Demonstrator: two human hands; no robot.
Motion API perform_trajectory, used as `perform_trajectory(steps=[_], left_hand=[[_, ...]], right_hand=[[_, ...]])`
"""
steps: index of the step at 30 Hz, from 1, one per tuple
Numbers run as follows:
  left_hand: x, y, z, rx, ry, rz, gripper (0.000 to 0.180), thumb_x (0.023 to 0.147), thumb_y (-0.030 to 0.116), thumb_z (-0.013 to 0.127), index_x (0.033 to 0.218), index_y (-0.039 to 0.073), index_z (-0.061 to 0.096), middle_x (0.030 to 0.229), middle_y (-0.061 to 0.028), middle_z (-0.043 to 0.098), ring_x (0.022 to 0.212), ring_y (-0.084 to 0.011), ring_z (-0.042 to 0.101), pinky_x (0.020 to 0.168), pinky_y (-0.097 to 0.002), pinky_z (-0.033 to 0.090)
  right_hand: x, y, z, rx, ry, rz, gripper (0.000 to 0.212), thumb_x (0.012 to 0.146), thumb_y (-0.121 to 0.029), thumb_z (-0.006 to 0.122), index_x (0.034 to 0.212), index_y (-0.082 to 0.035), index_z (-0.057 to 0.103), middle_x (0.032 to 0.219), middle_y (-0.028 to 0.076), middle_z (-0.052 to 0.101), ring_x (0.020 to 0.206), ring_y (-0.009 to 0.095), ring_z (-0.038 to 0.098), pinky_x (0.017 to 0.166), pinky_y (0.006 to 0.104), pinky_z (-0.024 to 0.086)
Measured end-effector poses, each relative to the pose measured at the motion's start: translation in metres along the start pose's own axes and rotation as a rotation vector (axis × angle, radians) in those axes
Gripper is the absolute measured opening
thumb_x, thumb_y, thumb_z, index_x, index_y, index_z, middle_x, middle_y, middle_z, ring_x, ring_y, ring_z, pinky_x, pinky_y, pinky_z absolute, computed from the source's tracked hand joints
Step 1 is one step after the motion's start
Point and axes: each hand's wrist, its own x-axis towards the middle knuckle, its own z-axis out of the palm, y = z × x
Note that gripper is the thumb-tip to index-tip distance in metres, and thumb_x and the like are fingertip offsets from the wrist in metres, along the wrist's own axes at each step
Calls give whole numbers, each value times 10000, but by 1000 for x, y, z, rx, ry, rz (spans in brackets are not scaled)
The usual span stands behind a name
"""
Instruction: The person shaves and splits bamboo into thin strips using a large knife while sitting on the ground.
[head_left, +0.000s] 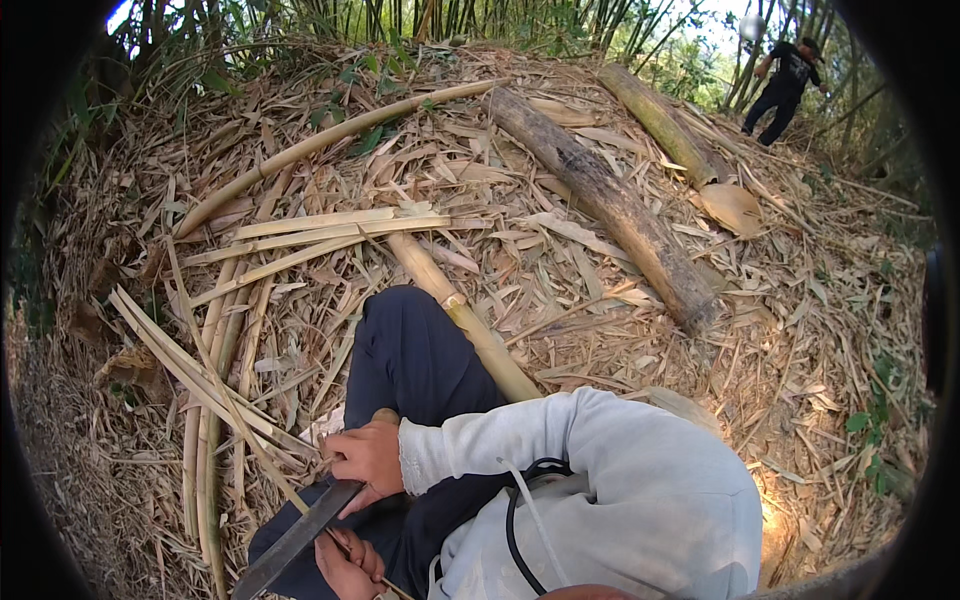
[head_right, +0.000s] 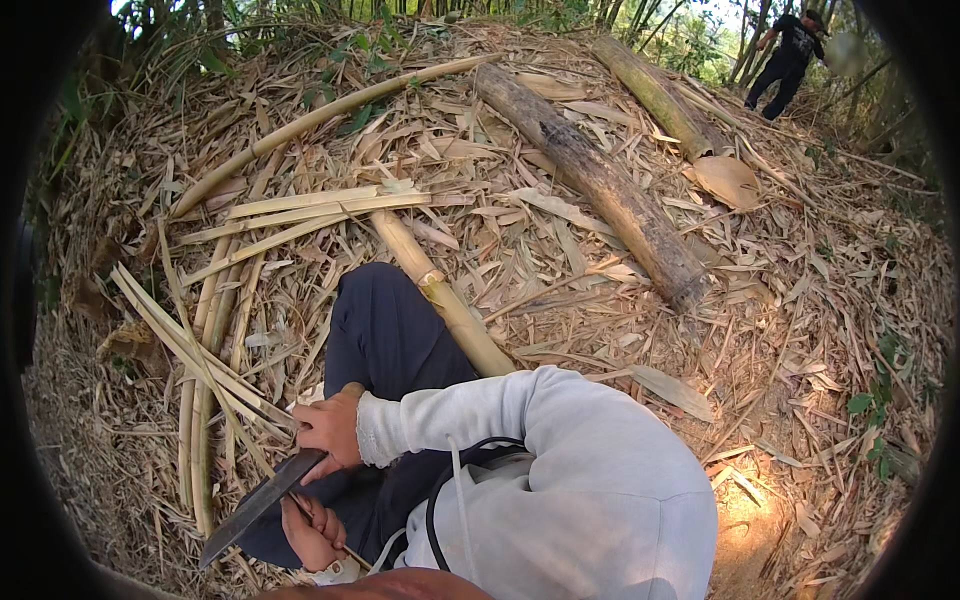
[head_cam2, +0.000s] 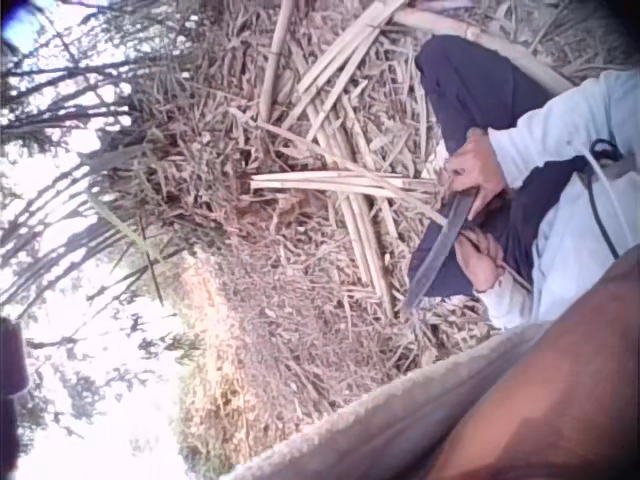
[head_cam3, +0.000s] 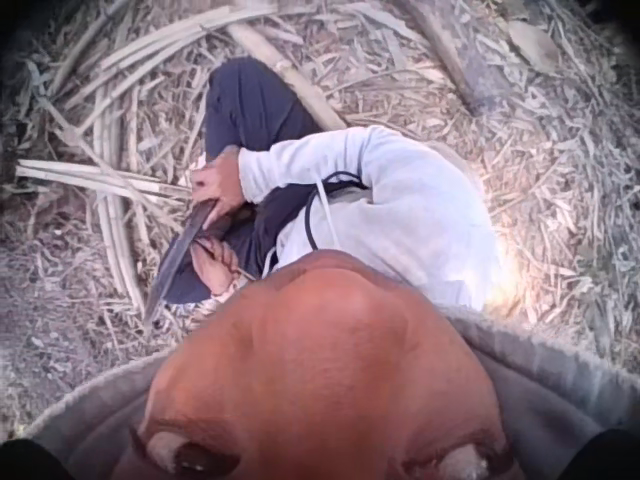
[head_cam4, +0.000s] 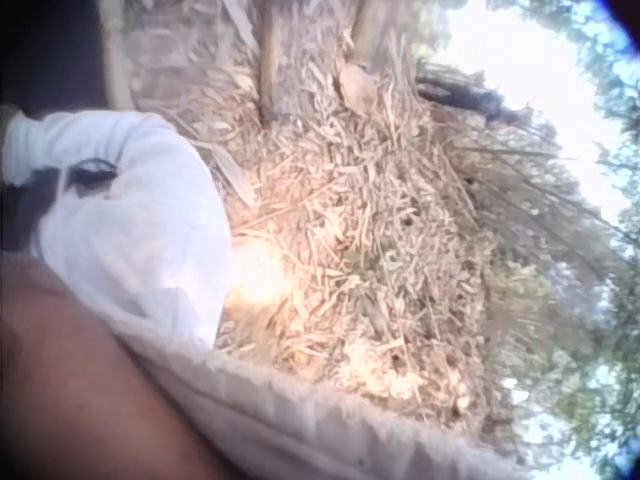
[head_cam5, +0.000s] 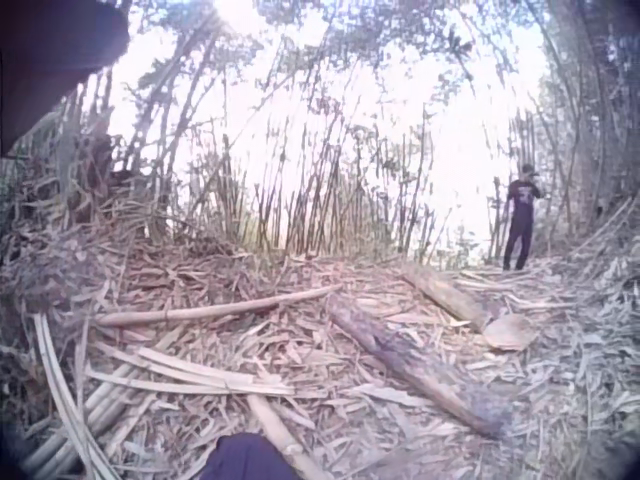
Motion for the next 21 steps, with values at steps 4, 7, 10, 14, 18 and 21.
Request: perform_trajectory(steps=[4, 7, 10, 14, 18, 21], left_hand=[[5, -1, -4, 40, 26, -74, 355, 1029, 395, 357, 785, 141, 399, 501, 17, 258, 331, -89, 151, 273, -267, 152], [29, -19, -37, -9, -82, -155, 565, 971, 635, 362, 710, 136, 397, 481, 14, 260, 323, -115, 160, 277, -296, 179], [38, -24, -43, 74, -170, -197, 689, 894, 775, 316, 638, 139, 379, 462, 16, 250, 315, -128, 166, 283, -295, 199], [27, -27, -9, 173, -33, -103, 677, 903, 766, 318, 665, 138, 402, 471, 18, 258, 315, -116, 187, 289, -287, 196], [18, -14, 16, 111, 230, -160, 609, 949, 683, 354, 707, 133, 454, 486, 28, 264, 322, -105, 192, 300, -276, 171], [24, -15, -3, 38, 161, -260, 561, 969, 629, 374, 735, 131, 487, 494, 32, 268, 326, -97, 201, 308, -267, 157]], right_hand=[[2, -13, 7, -197, 239, -63, 390, 518, -298, 798, 788, -52, 660, 1251, 205, 464, 1355, 468, 283, 1065, 625, 309], [2, -2, 8, -229, 254, -91, 370, 535, -300, 790, 792, -63, 670, 1263, 206, 479, 1349, 474, 313, 1071, 681, 248], [0, 9, 1, -243, 47, -132, 375, 586, -343, 781, 826, -89, 646, 1036, 107, 600, 1122, 351, 549, 1064, 549, 344], [-15, 17, 14, -146, -64, -167, 409, 657, -397, 743, 860, -70, 605, 809, 85, 621, 808, 333, 654, 734, 465, 501], [-17, -9, -16, 38, -96, -106, 532, 831, -569, 624, 799, -39, 593, 684, 145, 625, 647, 376, 647, 566, 462, 505], [-16, -18, -23, 84, -201, 95, 568, 850, -559, 626, 750, -2, 575, 769, 163, 617, 714, 371, 634, 620, 446, 507]])
